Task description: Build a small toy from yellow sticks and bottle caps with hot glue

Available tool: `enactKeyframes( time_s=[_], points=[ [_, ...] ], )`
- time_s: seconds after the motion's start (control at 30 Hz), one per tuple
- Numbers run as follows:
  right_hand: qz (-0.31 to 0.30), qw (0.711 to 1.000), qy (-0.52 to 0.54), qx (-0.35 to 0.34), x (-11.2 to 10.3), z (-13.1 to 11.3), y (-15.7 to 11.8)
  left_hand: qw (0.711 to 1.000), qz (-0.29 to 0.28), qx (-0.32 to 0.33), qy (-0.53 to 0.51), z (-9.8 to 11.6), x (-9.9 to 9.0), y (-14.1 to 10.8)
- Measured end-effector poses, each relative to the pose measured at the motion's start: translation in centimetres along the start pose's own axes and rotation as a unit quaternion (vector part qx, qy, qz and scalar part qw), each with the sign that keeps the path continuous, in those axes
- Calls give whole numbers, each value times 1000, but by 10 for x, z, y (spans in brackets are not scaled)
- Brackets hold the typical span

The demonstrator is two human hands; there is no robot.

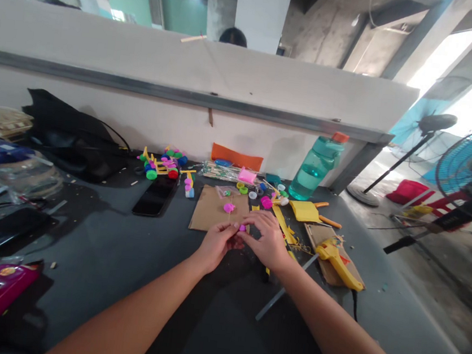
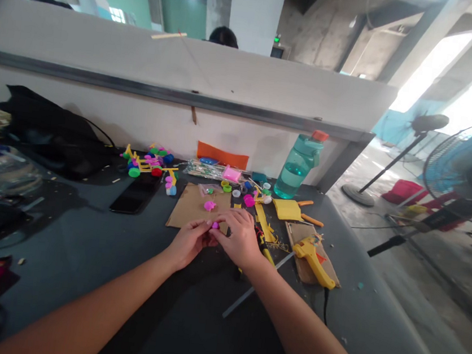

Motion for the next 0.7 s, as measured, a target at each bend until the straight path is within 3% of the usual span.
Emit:
enactKeyframes(
  time_s=[0.33, 0.7],
  points=[
    [-29, 1000, 1, -8, 0, -3, -1, 1000, 15, 10, -12, -1, 0, 1],
    [-1, 999, 46, -5, 0, -3, 1, 1000, 10, 14, 1, -1, -1, 2]
  ],
)
Point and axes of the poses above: each hand's wrist, its own y-axis towards the middle knuckle, its own x-axis out of the palm, z = x × y, the point moved 2 cm from there along y, towards the middle knuckle, and after that the axes turned 14 degrees about z, right-handed, at the moved point
